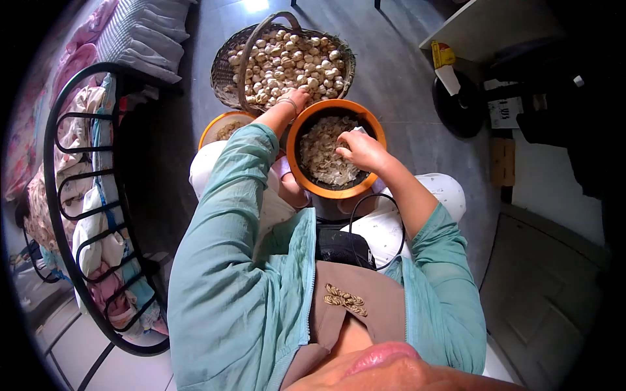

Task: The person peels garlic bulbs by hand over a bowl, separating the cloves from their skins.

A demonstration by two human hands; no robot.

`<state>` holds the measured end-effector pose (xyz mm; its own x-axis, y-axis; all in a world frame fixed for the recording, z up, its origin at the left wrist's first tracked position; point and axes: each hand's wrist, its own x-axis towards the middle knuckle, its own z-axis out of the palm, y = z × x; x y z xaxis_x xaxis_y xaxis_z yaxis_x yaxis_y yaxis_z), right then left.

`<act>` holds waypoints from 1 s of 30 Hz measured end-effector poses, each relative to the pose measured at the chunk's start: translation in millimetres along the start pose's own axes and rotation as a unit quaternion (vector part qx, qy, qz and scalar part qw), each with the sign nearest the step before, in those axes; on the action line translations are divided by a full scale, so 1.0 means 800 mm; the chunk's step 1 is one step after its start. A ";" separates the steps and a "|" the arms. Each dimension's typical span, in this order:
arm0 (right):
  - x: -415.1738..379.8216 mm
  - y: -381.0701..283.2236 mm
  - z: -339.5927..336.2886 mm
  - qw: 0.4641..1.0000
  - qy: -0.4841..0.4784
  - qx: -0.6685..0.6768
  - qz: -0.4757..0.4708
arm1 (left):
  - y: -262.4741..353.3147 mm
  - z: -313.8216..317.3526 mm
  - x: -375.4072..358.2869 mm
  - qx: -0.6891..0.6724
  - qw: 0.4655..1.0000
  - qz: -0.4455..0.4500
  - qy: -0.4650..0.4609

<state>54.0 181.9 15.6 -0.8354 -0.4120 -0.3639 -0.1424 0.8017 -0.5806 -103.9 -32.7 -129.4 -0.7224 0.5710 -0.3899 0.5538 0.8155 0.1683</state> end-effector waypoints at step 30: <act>0.006 -0.021 -0.023 0.899 0.021 0.432 -0.064 | 0.146 -0.107 -0.185 -0.824 0.556 -0.093 0.052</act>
<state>42.4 174.8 37.2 -0.8633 -0.4458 -0.2366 0.2116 0.1058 -0.9716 31.8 -14.1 25.4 -0.7711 0.3949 -0.4994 -0.6047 -0.2089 0.7686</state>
